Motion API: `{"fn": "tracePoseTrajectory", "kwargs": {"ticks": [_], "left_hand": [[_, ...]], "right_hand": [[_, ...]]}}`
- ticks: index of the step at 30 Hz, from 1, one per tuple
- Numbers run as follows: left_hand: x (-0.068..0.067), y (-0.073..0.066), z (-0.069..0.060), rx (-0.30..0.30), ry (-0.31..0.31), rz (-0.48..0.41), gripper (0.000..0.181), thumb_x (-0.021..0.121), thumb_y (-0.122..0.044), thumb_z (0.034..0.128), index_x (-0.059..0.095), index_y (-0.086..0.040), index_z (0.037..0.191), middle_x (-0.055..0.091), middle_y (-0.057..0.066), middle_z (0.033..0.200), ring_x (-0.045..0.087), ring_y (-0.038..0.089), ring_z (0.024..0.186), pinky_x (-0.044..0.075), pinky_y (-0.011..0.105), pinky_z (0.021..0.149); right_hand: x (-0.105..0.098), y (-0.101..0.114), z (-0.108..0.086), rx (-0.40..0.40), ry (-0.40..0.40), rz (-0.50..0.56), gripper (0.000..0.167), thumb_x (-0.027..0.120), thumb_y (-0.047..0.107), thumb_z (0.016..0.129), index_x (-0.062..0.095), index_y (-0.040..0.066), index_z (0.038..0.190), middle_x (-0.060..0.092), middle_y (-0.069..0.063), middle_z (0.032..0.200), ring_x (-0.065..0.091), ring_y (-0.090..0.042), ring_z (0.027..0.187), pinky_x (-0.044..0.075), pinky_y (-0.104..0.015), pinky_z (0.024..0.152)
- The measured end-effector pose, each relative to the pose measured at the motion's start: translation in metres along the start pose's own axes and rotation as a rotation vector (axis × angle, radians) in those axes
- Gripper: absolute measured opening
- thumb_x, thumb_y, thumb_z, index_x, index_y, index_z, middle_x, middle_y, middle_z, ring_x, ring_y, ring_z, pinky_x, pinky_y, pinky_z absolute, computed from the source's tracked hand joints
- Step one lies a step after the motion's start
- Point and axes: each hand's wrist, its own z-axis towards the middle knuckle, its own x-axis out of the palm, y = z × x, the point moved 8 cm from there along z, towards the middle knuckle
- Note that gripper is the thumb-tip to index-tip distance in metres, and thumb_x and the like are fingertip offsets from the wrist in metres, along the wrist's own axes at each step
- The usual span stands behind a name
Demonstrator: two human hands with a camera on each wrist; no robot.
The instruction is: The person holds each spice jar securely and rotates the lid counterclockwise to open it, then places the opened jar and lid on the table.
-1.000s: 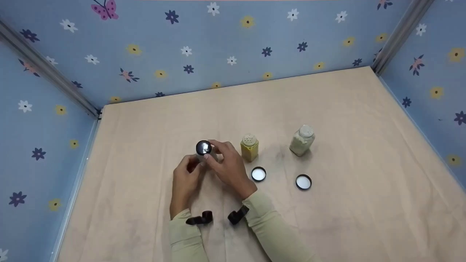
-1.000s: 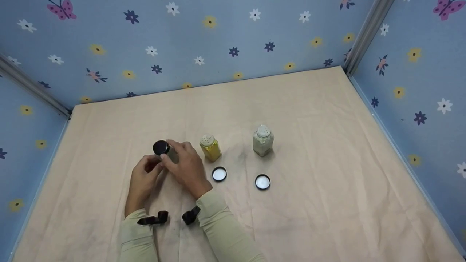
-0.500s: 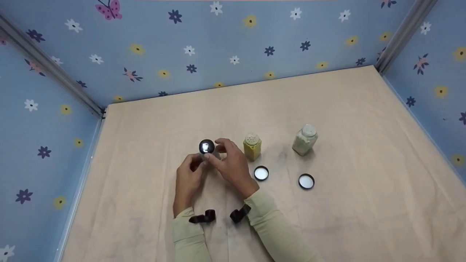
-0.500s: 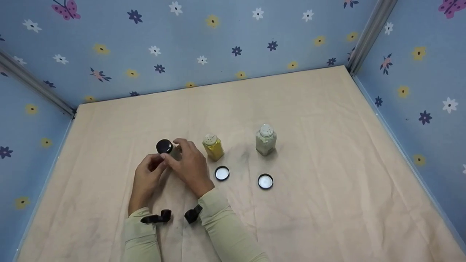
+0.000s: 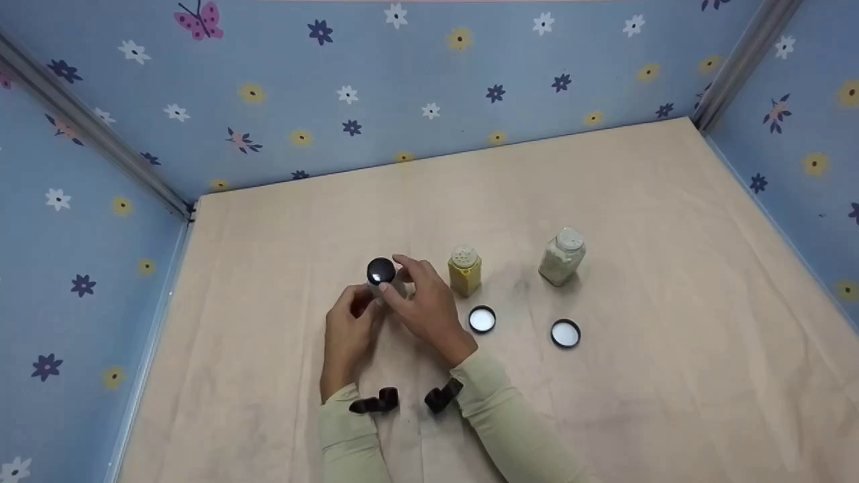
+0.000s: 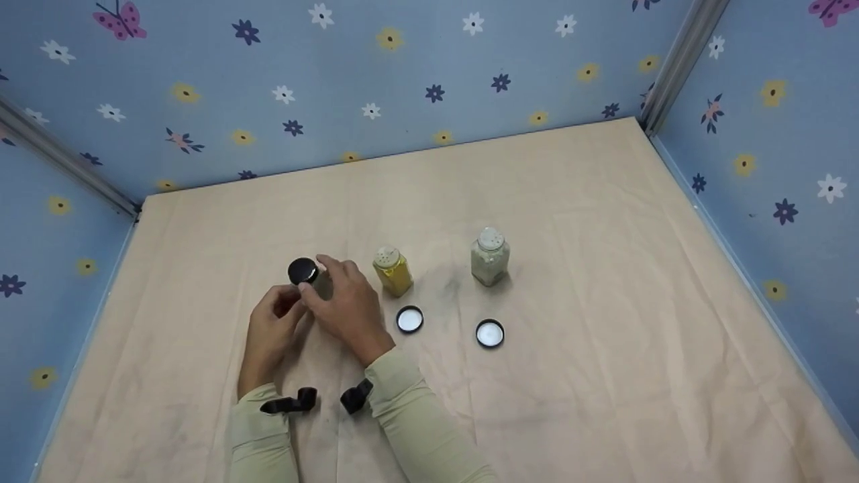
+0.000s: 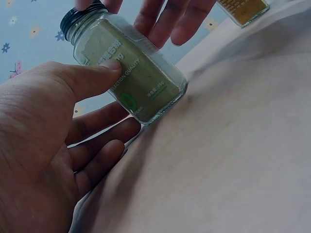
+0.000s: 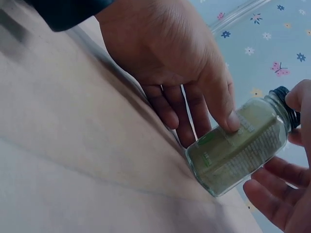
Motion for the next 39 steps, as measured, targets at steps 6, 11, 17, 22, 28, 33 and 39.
{"fn": "tracePoseTrajectory", "kwargs": {"ticks": [6, 11, 17, 22, 28, 33, 39], "left_hand": [[0.000, 0.000, -0.002, -0.011, 0.001, 0.016, 0.020, 0.069, -0.016, 0.0963, 0.067, -0.016, 0.116, 0.068, 0.002, 0.111, 0.060, 0.018, 0.101, 0.047, 0.036, 0.091], [0.000, -0.001, -0.002, -0.004, -0.004, 0.024, 0.020, 0.069, -0.016, 0.0959, 0.067, -0.015, 0.116, 0.068, 0.002, 0.111, 0.060, 0.018, 0.101, 0.047, 0.036, 0.090], [0.000, -0.001, -0.001, -0.005, -0.009, 0.032, 0.020, 0.069, -0.013, 0.0952, 0.068, -0.014, 0.115, 0.068, 0.003, 0.111, 0.060, 0.018, 0.101, 0.047, 0.035, 0.090], [0.000, 0.000, -0.001, -0.006, -0.007, 0.021, 0.020, 0.069, -0.014, 0.0951, 0.068, -0.014, 0.115, 0.068, 0.003, 0.111, 0.060, 0.018, 0.101, 0.047, 0.035, 0.090], [-0.001, -0.001, -0.001, 0.013, -0.005, 0.011, 0.019, 0.070, -0.016, 0.0951, 0.068, -0.014, 0.114, 0.069, 0.002, 0.110, 0.060, 0.017, 0.100, 0.047, 0.035, 0.089], [-0.001, -0.001, -0.001, 0.030, -0.005, 0.014, 0.020, 0.070, -0.021, 0.0958, 0.068, -0.014, 0.114, 0.068, 0.001, 0.108, 0.060, 0.016, 0.099, 0.047, 0.034, 0.089], [-0.002, -0.001, -0.002, 0.026, -0.006, 0.024, 0.018, 0.068, -0.016, 0.0972, 0.068, -0.014, 0.115, 0.067, 0.002, 0.109, 0.059, 0.017, 0.099, 0.046, 0.036, 0.089]], "right_hand": [[-0.001, 0.002, 0.000, -0.004, -0.011, -0.012, 0.049, 0.068, 0.046, 0.094, 0.061, 0.012, 0.129, 0.065, -0.013, 0.105, 0.065, -0.026, 0.097, 0.051, -0.036, 0.083], [-0.001, 0.001, 0.000, -0.025, -0.002, 0.000, 0.046, 0.067, 0.042, 0.096, 0.063, 0.011, 0.130, 0.064, -0.013, 0.103, 0.065, -0.026, 0.097, 0.052, -0.035, 0.082], [0.001, 0.000, 0.000, -0.028, 0.022, -0.012, 0.047, 0.062, 0.038, 0.099, 0.060, 0.013, 0.139, 0.062, -0.010, 0.104, 0.063, -0.025, 0.094, 0.050, -0.035, 0.078], [0.001, -0.002, 0.000, 0.013, 0.030, 0.021, 0.053, 0.064, 0.046, 0.096, 0.060, 0.016, 0.139, 0.062, -0.011, 0.105, 0.063, -0.024, 0.096, 0.050, -0.036, 0.080], [0.003, -0.007, 0.001, 0.087, 0.033, 0.120, 0.050, 0.069, 0.045, 0.093, 0.064, 0.018, 0.134, 0.063, -0.015, 0.108, 0.064, -0.026, 0.102, 0.051, -0.040, 0.089], [0.004, -0.008, 0.001, 0.083, 0.054, 0.136, 0.049, 0.066, 0.042, 0.097, 0.062, 0.016, 0.138, 0.062, -0.017, 0.109, 0.064, -0.029, 0.104, 0.051, -0.045, 0.090], [0.005, -0.009, 0.000, 0.073, 0.071, 0.142, 0.050, 0.063, 0.042, 0.098, 0.059, 0.015, 0.140, 0.061, -0.017, 0.110, 0.063, -0.029, 0.104, 0.051, -0.046, 0.089]]}}
